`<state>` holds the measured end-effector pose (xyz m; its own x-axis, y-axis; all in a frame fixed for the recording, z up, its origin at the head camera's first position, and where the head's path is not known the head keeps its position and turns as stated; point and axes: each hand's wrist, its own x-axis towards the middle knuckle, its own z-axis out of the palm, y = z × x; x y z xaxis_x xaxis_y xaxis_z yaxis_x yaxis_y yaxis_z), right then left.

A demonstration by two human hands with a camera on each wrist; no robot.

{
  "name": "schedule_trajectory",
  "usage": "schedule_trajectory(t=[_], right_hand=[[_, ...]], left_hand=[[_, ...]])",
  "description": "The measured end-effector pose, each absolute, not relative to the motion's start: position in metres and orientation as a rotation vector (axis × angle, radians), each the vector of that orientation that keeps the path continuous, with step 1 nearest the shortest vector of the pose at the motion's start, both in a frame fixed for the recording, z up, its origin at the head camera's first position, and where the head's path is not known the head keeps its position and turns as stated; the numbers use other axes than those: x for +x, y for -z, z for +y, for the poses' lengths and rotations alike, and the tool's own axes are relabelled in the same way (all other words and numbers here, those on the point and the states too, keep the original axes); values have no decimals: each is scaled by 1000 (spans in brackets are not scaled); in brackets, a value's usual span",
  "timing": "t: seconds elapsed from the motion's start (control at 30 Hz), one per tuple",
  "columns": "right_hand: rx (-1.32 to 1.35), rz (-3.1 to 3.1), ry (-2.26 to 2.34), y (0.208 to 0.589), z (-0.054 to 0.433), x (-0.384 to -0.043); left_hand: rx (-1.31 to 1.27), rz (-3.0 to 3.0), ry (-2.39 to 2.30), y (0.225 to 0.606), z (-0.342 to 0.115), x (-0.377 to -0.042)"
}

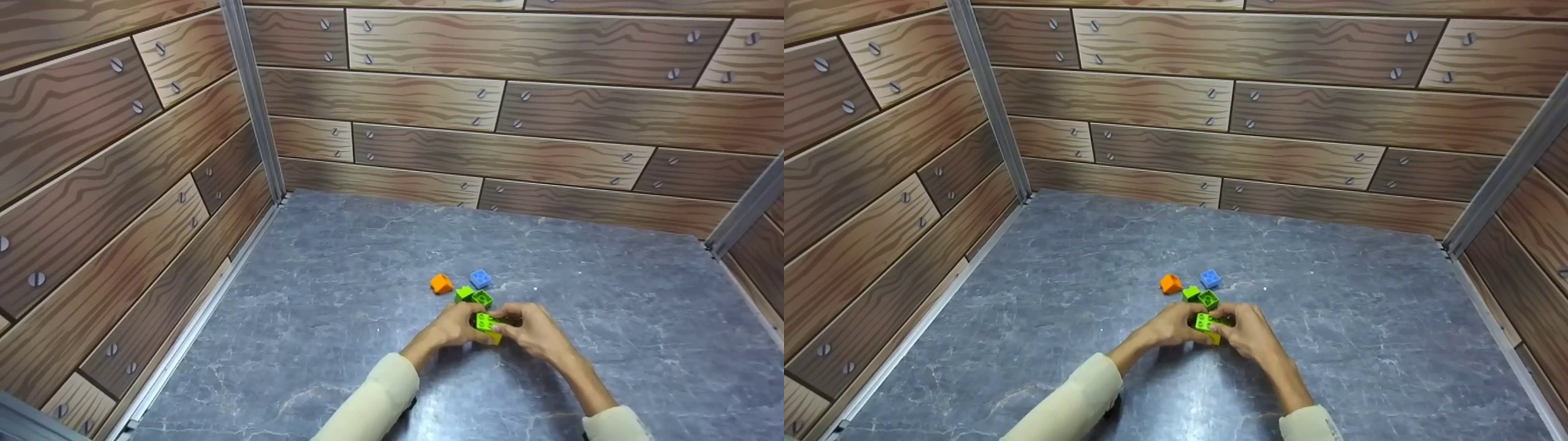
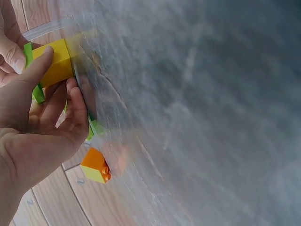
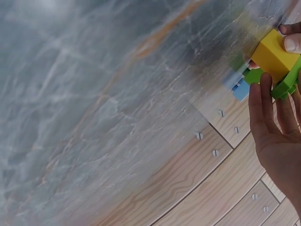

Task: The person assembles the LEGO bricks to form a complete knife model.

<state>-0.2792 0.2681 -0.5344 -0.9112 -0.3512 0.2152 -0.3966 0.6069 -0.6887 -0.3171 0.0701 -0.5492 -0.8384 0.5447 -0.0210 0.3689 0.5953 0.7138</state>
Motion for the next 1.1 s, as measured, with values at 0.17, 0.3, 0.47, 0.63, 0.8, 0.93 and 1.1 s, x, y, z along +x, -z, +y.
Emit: schedule_trajectory(t=[0.17, 0.3, 0.47, 0.63, 0.8, 0.93, 1.1], right_hand=[[673, -2779, -1187, 532, 268, -281], [677, -2794, -1195, 532, 268, -284], [644, -2799, -1276, 536, 271, -284], [623, -2788, -1333, 538, 275, -285], [624, -2788, -1348, 538, 276, -286], [614, -2787, -1373, 539, 276, -284], [598, -2780, -1411, 540, 277, -283]], left_hand=[[752, 2588, -1075, 548, 69, -318], [757, 2585, -1090, 548, 68, -319], [732, 2565, -1107, 549, 68, -319], [735, 2566, -1099, 550, 70, -319], [731, 2579, -1092, 551, 70, -318], [705, 2575, -1090, 550, 70, -318], [702, 2580, -1090, 550, 70, -318]])
